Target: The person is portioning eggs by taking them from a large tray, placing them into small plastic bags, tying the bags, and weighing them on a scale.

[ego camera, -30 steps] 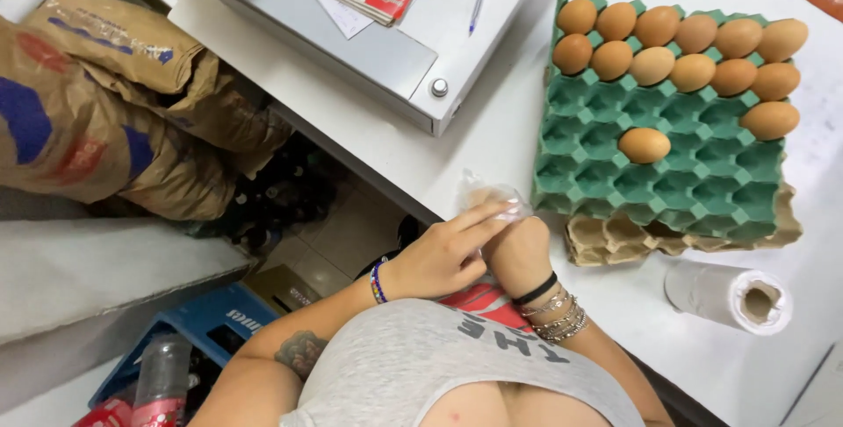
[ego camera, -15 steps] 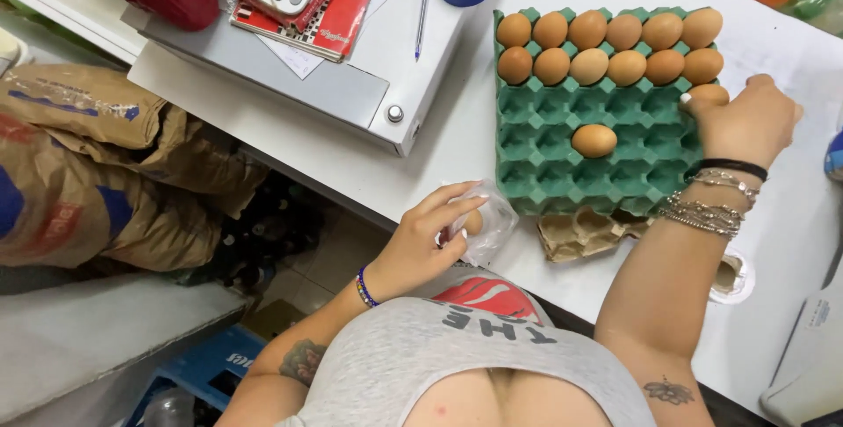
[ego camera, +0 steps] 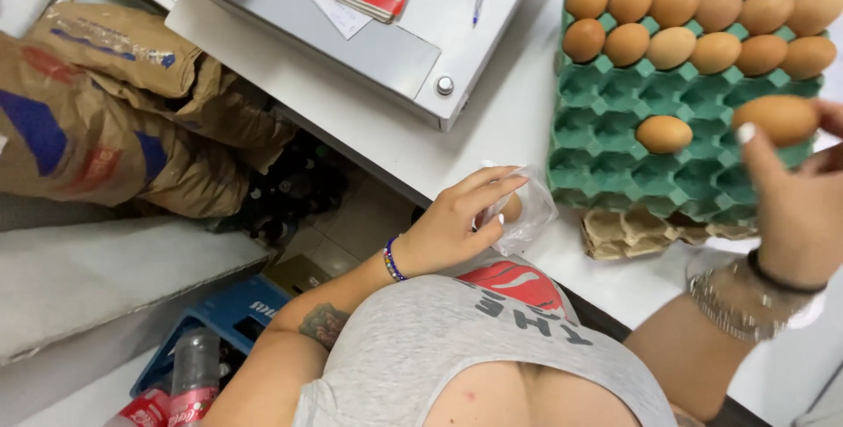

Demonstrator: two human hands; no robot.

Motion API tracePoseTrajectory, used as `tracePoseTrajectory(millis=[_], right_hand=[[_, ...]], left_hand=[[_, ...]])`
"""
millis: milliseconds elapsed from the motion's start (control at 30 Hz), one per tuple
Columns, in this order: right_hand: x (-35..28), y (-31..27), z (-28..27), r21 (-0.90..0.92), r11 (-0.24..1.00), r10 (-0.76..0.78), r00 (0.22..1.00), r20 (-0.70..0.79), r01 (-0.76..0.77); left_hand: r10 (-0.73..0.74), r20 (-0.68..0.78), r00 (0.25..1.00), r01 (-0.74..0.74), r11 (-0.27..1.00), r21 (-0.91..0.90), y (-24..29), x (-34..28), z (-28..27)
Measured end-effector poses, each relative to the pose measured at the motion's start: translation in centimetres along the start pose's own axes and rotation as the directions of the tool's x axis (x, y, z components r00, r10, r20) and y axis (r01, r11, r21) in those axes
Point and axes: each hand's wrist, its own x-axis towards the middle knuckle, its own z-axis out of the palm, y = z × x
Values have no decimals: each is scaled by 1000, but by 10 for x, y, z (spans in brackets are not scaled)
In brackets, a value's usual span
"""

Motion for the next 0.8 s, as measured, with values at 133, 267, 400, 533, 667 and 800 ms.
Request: tracePoseTrajectory(millis=[133,267,400,533,667,800], right_hand=[[-63,-122,6,341,925,-272,919,285,168],[-101,-126,82,329,878,-429,876,220,347],[-124,-96,141,-60,798,-583,793,178,600],[-140,-69,185,-244,722,-575,758,310,647],[-135,-91,182,-193,723,-552,723,416,663],[-134,-93,173,-249,733,-432,716,549,633]], left_hand=[[12,-2,1000,-12,1000,-3,0,3,-1],[22,-70,997,-26,998,-57,9,6,-3],[32,-74,997,-36,998,-54,0,2,1],[37,-82,996,-41,998,-40,4,0,2],[66,-104,992,-69,997,-31,7,2,1],[75,-129,989,-80,996,-35,4,5,2]])
